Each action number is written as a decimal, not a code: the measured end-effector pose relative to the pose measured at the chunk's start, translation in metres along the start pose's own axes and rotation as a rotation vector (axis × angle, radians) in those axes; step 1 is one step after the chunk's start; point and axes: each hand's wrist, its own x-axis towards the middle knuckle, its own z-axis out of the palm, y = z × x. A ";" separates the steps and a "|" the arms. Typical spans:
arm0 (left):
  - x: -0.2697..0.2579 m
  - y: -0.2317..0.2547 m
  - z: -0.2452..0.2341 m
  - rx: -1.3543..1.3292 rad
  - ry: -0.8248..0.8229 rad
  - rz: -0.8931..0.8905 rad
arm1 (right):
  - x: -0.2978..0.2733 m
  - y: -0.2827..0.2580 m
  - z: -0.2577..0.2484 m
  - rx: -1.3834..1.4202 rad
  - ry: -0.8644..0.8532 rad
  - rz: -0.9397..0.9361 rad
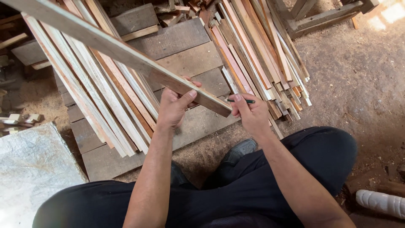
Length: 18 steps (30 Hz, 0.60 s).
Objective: Inspect and mark wooden strips with a pencil.
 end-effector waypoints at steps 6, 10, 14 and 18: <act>-0.014 -0.011 0.023 -0.010 -0.069 0.005 | 0.000 0.011 0.027 0.068 -0.017 -0.011; 0.000 0.002 -0.007 -0.018 0.015 0.031 | -0.006 0.029 0.000 -0.048 -0.063 0.151; 0.004 0.022 -0.003 -0.013 0.041 0.044 | -0.001 0.035 -0.004 -0.139 0.103 0.122; -0.009 0.016 0.023 0.060 -0.035 0.024 | -0.004 -0.013 0.009 -0.211 -0.001 -0.066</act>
